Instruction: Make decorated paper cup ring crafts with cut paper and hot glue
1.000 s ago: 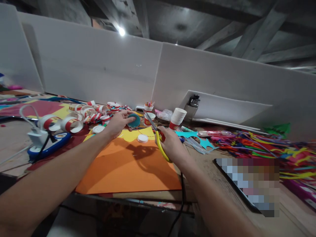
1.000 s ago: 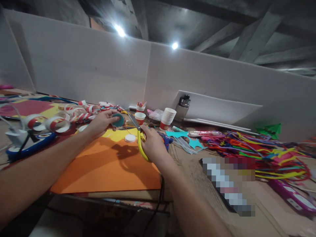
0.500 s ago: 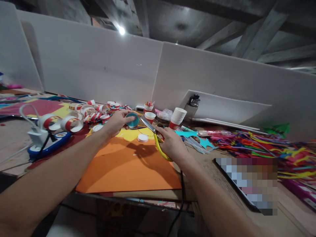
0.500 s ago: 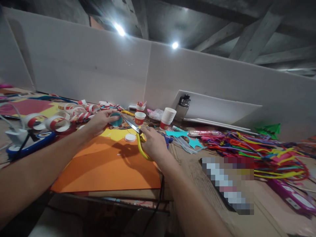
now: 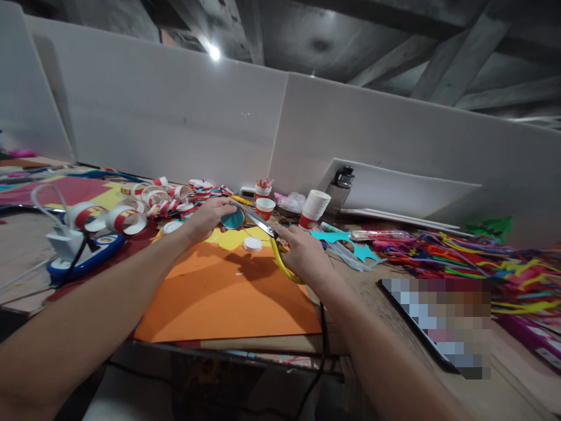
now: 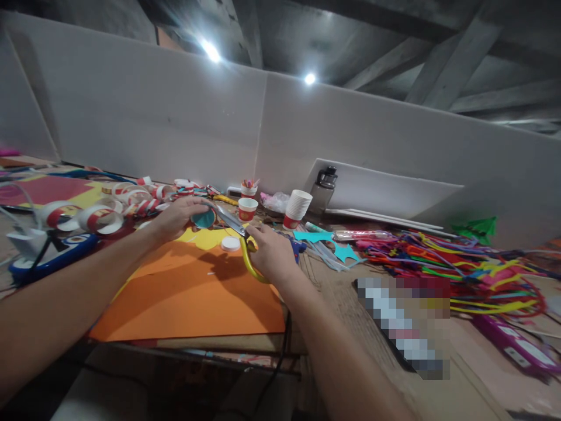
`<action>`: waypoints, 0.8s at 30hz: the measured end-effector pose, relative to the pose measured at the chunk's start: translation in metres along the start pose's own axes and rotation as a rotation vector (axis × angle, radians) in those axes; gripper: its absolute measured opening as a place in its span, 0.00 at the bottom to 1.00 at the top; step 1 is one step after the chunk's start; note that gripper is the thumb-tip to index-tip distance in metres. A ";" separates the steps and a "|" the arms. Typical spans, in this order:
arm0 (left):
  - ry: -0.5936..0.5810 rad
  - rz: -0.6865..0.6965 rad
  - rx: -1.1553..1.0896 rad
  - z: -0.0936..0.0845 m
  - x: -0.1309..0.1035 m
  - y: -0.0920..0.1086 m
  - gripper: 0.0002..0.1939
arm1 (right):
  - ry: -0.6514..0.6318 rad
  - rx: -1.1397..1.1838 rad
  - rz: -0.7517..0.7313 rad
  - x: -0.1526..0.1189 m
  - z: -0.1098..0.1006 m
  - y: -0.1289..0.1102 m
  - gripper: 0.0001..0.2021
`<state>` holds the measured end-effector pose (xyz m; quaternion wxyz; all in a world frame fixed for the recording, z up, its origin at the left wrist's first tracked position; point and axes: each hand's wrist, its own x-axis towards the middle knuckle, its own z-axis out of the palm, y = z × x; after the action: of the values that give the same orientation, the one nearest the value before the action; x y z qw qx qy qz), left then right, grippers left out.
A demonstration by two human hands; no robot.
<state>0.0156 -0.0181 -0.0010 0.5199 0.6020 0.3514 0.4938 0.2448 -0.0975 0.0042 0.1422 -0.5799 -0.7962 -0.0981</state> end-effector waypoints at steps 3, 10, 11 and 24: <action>-0.006 -0.011 0.014 -0.001 0.002 -0.002 0.09 | -0.003 0.007 -0.008 0.001 0.000 0.000 0.23; -0.062 -0.025 0.032 -0.003 0.002 -0.006 0.10 | -0.002 -0.033 -0.035 0.001 0.001 -0.001 0.22; -0.063 -0.029 0.029 -0.003 0.002 -0.006 0.10 | -0.005 -0.036 -0.034 0.001 0.001 -0.001 0.23; -0.099 -0.076 0.081 -0.002 -0.001 0.000 0.12 | 0.013 -0.088 -0.066 0.002 0.011 0.002 0.23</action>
<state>0.0137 -0.0185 -0.0008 0.5304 0.6323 0.3676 0.4287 0.2449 -0.0912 -0.0049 0.1185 -0.5582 -0.8090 -0.1414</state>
